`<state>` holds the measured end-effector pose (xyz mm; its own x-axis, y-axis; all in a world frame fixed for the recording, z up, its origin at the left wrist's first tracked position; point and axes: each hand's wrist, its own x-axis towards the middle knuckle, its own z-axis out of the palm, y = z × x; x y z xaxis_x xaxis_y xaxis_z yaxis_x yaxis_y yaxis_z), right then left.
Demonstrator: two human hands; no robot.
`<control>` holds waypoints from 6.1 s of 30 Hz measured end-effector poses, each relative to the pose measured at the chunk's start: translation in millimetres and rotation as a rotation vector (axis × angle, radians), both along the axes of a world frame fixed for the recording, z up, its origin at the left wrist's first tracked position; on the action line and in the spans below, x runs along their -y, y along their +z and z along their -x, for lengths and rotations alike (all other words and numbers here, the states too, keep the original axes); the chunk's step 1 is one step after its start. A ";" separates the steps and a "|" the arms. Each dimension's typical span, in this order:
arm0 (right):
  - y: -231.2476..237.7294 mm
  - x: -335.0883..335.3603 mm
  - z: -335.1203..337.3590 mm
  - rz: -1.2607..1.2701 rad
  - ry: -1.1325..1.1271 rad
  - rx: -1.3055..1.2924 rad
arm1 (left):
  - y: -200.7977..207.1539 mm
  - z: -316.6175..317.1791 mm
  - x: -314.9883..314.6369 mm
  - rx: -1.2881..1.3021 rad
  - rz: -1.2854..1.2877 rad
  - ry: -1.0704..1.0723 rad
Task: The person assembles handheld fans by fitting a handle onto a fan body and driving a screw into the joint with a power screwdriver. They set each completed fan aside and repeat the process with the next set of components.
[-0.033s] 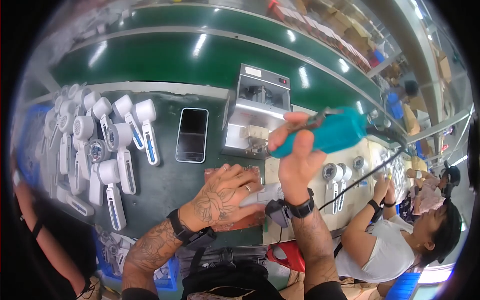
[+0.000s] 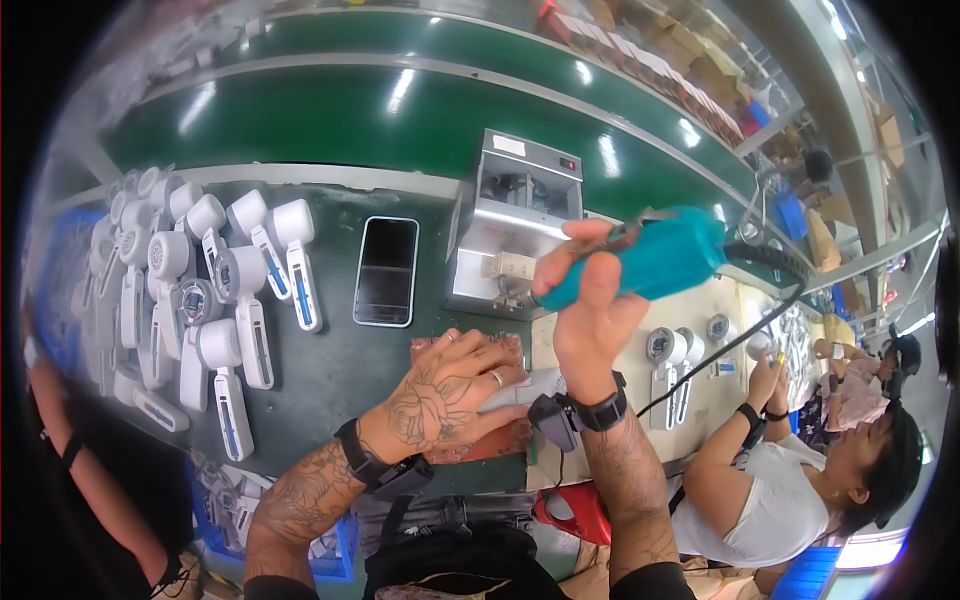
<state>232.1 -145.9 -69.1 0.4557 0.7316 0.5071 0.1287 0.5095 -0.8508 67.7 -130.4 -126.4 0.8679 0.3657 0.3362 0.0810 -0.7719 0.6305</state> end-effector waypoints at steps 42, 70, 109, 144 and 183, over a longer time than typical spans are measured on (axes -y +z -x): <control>-24.2 50.3 0.5 0.161 0.079 -0.074 | -3.3 -6.5 -1.5 0.007 -0.027 0.117; 1.0 74.6 5.3 0.196 0.085 -0.071 | -3.4 -4.6 -1.6 -0.013 0.071 0.079; -40.3 170.7 -3.3 -0.048 -0.225 -0.118 | 20.6 57.0 36.0 0.139 0.284 0.303; -30.4 197.3 4.8 0.145 -0.024 -0.237 | 82.1 -39.3 -17.5 0.156 -0.061 0.160; 24.3 82.2 -2.2 0.059 0.014 -0.163 | 13.8 -6.8 -7.2 0.012 -0.032 0.103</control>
